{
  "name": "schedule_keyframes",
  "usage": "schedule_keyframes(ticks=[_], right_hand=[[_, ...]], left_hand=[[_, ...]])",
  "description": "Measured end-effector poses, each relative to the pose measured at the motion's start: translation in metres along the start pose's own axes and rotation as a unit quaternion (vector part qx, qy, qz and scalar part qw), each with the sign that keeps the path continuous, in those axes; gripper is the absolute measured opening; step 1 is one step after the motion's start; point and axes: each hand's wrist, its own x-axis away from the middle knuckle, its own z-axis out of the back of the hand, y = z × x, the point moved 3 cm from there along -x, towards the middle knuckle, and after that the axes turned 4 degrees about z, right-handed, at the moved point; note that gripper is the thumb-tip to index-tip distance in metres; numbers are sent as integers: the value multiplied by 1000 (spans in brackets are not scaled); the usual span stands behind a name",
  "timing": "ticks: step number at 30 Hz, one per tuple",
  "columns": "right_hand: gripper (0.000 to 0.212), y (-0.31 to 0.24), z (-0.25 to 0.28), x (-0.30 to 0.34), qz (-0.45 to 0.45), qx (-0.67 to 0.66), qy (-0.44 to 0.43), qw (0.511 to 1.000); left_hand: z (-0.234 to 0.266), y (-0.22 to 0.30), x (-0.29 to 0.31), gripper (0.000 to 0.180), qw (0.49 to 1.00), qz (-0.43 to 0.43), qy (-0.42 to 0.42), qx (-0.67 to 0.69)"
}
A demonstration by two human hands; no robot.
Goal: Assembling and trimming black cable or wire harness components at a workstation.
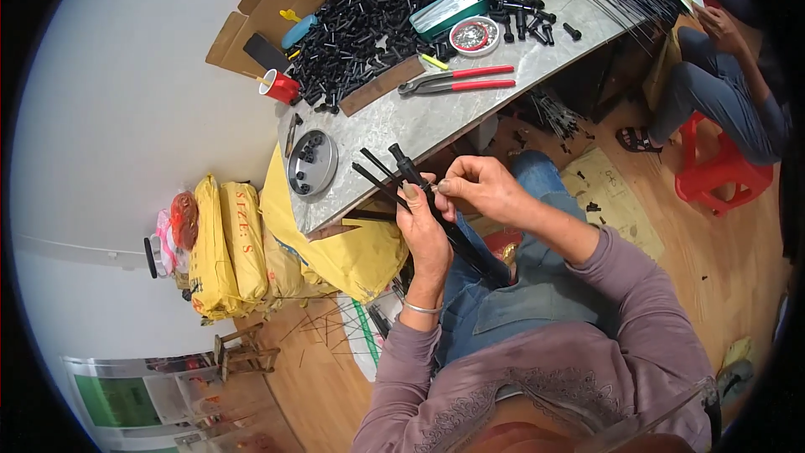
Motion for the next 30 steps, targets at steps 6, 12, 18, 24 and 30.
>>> schedule_keyframes(ticks=[6, 12, 18, 24, 30], right_hand=[[17, -4, -12, 21, 172, 137, 137, 966], [25, 1, 8, -11, 9, 13, 0, 1000], [24, 5, 25, -12, 169, 360, 71, 915], [20, -70, 66, -71, 306, 721, 174, 597], [35, -72, 73, -96, 273, 812, 150, 493]], left_hand=[[-8, 2, 0, 37, 1000, -7, -16, 2], [-10, -1, 4, 37, 999, 16, -28, 25], [1, 2, 2, 43, 998, 3, -53, 41], [10, -1, 5, 43, 996, -38, -87, 0], [20, 3, 5, 46, 995, 37, -81, 52]])
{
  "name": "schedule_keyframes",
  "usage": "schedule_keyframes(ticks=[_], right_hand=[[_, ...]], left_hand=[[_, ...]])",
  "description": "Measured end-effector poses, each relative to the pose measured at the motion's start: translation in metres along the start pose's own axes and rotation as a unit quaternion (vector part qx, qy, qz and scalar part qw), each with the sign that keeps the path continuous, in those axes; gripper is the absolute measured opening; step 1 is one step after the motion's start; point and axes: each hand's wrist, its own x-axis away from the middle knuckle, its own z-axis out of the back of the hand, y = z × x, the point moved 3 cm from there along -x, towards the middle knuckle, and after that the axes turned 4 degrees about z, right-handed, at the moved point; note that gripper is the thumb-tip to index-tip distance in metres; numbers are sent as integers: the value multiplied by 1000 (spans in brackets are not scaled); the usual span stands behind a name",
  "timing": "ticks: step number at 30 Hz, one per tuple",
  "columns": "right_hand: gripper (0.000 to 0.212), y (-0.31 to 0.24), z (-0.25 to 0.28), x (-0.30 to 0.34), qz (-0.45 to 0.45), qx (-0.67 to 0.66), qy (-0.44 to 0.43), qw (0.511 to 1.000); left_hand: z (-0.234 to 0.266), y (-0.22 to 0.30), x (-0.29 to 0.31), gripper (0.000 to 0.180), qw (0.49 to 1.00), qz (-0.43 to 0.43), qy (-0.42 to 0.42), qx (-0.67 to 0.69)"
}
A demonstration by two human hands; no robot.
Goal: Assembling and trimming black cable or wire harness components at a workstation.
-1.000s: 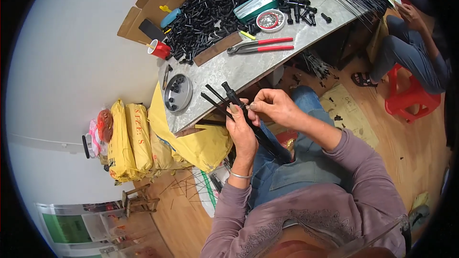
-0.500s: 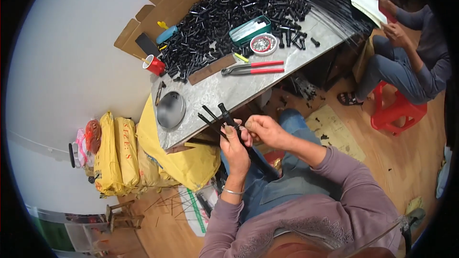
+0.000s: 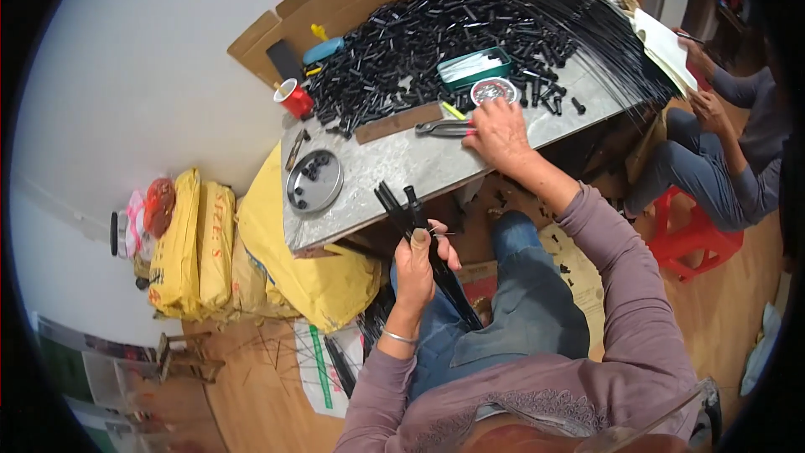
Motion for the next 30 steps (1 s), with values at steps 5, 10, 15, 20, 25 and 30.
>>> schedule_keyframes(ticks=[5, 10, 15, 20, 25, 30], right_hand=[[34, 0, -8, 2, 3, 8, 2, 1000], [27, 6, -5, 7, 30, -71, 28, 997], [19, -19, 51, 47, -187, -419, -96, 883], [26, -47, 77, 108, -93, -379, -86, 917], [41, -51, 90, 111, 33, -234, -4, 972], [43, -53, 92, 102, 70, -177, 12, 982]], left_hand=[[8, -6, -2, 47, 999, 7, 8, 39], [7, -8, -6, 47, 999, -10, 42, 12], [15, -9, -5, 48, 998, -12, 56, 27], [12, -12, -9, 46, 999, -6, 41, 31], [8, -12, -9, 49, 999, -5, 45, 23], [11, -13, -8, 48, 998, -8, 50, 23]])
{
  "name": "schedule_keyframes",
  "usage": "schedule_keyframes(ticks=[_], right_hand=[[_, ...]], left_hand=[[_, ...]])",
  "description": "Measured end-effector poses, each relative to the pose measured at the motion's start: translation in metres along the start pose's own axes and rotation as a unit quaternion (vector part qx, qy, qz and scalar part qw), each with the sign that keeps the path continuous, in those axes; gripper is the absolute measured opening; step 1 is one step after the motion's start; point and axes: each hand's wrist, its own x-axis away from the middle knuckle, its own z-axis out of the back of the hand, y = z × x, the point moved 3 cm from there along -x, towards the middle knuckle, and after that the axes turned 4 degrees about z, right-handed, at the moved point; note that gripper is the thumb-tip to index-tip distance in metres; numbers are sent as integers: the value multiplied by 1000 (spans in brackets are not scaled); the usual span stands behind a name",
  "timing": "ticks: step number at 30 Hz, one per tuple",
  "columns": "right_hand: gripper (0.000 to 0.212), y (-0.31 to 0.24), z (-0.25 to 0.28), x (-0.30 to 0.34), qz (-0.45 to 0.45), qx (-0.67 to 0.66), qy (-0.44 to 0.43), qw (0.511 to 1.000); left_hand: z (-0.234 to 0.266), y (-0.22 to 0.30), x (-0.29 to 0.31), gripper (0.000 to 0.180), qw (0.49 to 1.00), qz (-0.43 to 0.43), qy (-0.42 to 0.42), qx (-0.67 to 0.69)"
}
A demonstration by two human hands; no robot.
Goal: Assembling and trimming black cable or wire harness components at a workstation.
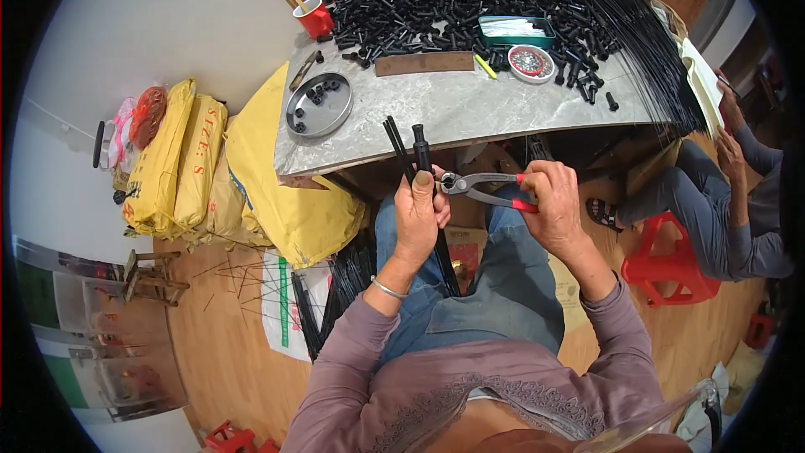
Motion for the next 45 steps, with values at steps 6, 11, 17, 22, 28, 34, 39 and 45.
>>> schedule_keyframes(ticks=[6, 11, 17, 22, 28, 34, 39, 45], right_hand=[[14, -3, -2, 25, -272, -379, -254, 847], [19, -13, -1, 56, -444, -715, -389, 375], [18, 1, 18, 18, -15, -333, -206, 920], [28, -27, 15, 64, -464, -702, -323, 433], [22, -10, 37, 18, -124, -325, -473, 810], [33, -23, 35, 41, -414, -658, -363, 514], [28, -20, 24, 55, -347, -682, -476, 433], [29, -2, 33, 27, -98, -414, -284, 859]], left_hand=[[0, 2, -1, 46, 998, -29, 5, -46], [-9, 2, 3, 45, 994, -34, -4, -102], [-2, 3, 7, 54, 996, -29, -16, -77], [-6, 7, 13, 62, 995, -20, 8, -99], [-14, 12, 22, 62, 996, -19, 11, -83], [-14, 9, 23, 62, 997, -21, 0, -77], [-17, 9, 26, 61, 995, -24, -10, -94], [-16, 11, 23, 62, 996, -25, 4, -80]])
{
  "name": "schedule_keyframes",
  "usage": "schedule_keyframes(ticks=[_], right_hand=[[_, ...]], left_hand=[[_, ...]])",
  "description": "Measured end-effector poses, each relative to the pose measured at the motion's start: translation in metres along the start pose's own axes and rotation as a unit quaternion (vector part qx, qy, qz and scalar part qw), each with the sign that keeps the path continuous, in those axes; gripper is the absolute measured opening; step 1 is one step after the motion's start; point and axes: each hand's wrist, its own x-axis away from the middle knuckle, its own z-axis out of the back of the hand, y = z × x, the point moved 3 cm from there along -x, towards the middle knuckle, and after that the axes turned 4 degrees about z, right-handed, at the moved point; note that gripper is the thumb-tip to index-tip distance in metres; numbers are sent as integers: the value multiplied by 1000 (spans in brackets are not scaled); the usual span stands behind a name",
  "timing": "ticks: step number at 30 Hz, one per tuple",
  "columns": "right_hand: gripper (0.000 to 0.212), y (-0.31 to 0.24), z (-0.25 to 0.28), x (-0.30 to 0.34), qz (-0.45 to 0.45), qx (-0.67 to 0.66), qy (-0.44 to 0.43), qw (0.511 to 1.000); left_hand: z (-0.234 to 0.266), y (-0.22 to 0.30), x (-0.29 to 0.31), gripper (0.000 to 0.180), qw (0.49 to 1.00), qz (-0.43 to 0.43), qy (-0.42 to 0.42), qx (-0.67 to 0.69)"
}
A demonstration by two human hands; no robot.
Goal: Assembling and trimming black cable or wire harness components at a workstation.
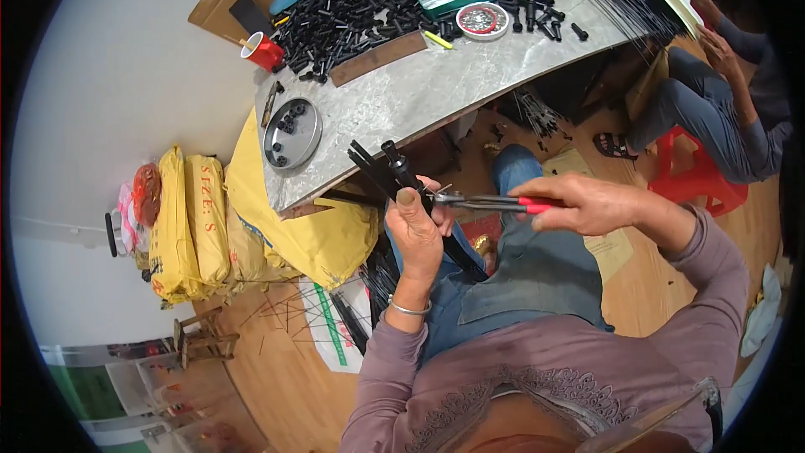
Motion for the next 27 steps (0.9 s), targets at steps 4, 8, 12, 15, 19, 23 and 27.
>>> schedule_keyframes(ticks=[4, 8, 12, 15, 19, 23, 27], right_hand=[[42, 2, -30, 12, -272, -522, -56, 806], [42, 21, -36, 21, -222, -633, -188, 718], [32, -11, 1, -12, -234, -55, -230, 943], [28, -9, -3, -7, -10, 147, 35, 989], [29, -2, -26, 3, -317, -351, -197, 859], [36, -11, -13, -4, -302, -343, -158, 875], [60, -21, -1, -8, -305, -298, -200, 882]], left_hand=[[5, 0, -1, 63, 1000, 4, -13, -4], [-3, 4, 2, 63, 1000, 5, -20, -2], [3, 2, 2, 62, 1000, 2, -8, -10], [2, 2, 0, 62, 1000, 6, -9, -4], [-3, 3, 1, 63, 999, 13, -36, -9], [-3, 5, -2, 63, 999, 23, -47, -11], [-5, 4, -2, 63, 998, 36, -55, 0]])
